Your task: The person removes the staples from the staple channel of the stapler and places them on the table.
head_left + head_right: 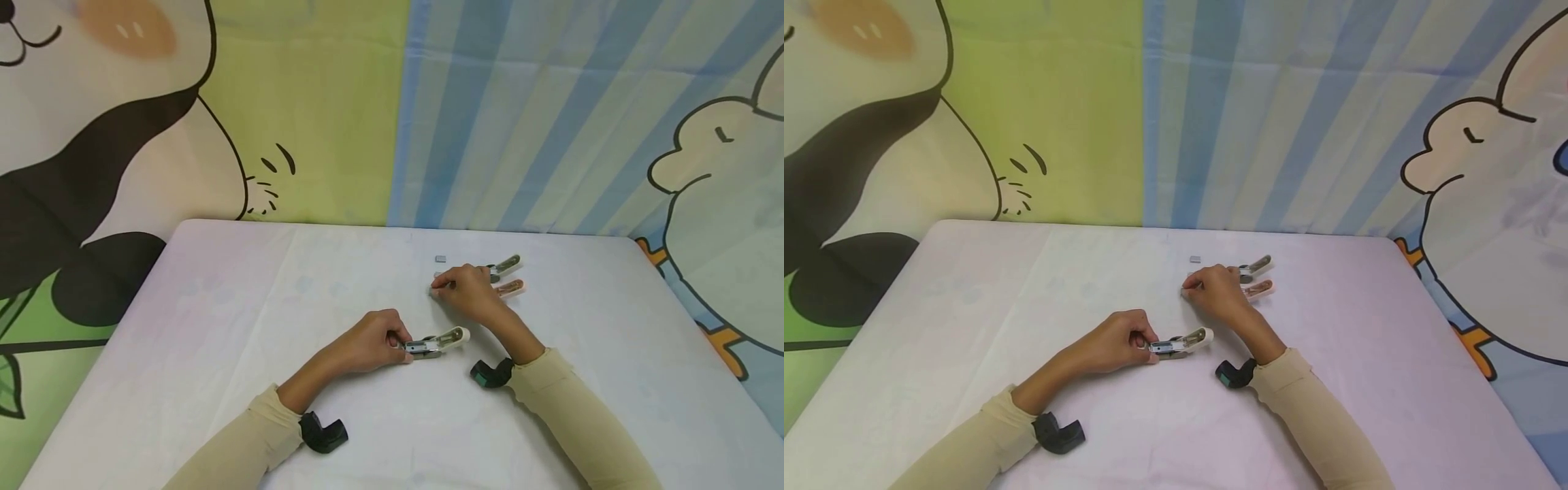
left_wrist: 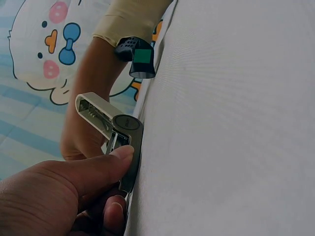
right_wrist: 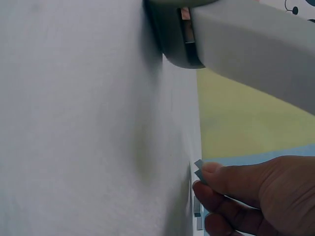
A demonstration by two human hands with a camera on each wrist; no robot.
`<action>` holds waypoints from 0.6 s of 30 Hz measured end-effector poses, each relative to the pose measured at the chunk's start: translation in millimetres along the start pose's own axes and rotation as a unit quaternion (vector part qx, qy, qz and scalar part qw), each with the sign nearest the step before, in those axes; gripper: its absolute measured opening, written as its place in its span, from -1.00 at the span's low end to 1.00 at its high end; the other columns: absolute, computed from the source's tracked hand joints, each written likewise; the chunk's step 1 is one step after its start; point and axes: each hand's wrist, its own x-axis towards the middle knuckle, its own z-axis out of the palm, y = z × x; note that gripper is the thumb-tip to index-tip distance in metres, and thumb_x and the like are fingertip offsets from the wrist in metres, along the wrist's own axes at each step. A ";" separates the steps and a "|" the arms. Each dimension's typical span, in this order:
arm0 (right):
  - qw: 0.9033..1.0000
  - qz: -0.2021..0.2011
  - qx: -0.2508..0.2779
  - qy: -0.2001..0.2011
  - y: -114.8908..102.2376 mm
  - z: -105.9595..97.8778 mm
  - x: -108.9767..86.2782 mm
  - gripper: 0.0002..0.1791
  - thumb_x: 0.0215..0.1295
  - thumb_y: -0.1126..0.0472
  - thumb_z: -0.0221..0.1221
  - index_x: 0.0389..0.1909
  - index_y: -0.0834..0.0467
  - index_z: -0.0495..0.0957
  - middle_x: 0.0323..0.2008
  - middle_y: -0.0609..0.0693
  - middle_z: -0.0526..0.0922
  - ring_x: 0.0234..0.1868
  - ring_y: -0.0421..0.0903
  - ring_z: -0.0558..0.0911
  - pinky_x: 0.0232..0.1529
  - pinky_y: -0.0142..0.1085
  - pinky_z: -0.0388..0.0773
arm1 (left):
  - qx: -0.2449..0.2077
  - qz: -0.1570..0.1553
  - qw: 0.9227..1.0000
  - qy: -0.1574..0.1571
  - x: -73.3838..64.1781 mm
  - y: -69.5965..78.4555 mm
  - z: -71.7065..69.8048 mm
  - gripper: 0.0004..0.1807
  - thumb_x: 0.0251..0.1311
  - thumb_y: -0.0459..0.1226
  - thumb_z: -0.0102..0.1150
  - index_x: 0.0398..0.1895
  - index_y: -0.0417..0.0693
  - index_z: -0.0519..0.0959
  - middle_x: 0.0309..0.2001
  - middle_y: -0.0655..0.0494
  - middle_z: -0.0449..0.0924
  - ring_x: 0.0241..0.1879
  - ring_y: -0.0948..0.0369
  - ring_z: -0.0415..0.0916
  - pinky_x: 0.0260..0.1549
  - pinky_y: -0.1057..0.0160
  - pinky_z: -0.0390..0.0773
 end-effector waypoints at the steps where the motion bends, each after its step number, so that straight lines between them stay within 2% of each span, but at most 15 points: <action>1: 1.000 0.001 -0.005 -0.001 1.6 0.8 0.6 -0.91 0.22 0.23 0.33 -0.28 0.08 0.76 -0.26 -0.06 0.73 -0.18 -0.02 0.55 0.09 0.11 0.11 | 0.000 0.001 1.000 0.000 0.0 0.2 0.0 -0.86 0.02 -0.32 0.46 -0.32 -0.05 0.70 -0.40 0.17 0.46 -0.41 0.30 0.39 -0.42 0.32 0.43; 6: 1.000 0.002 -0.011 -0.008 6.5 0.5 2.3 -0.92 0.22 0.21 0.34 -0.28 0.06 0.76 -0.26 -0.06 0.73 -0.12 0.01 0.54 0.19 0.16 0.01 | -0.003 0.005 1.000 0.002 -0.2 0.4 -0.5 -0.85 0.02 -0.32 0.46 -0.32 -0.05 0.71 -0.40 0.18 0.46 -0.41 0.30 0.39 -0.42 0.32 0.44; 18: 1.000 0.010 -0.013 -0.021 10.8 -3.0 4.1 -0.90 0.23 0.21 0.33 -0.25 0.07 0.76 -0.22 -0.03 0.73 -0.05 0.07 0.57 0.13 0.20 0.03 | -0.005 0.002 1.000 -0.001 0.0 -0.7 -0.2 -0.85 0.02 -0.31 0.46 -0.32 -0.05 0.70 -0.39 0.19 0.46 -0.40 0.30 0.39 -0.42 0.32 0.44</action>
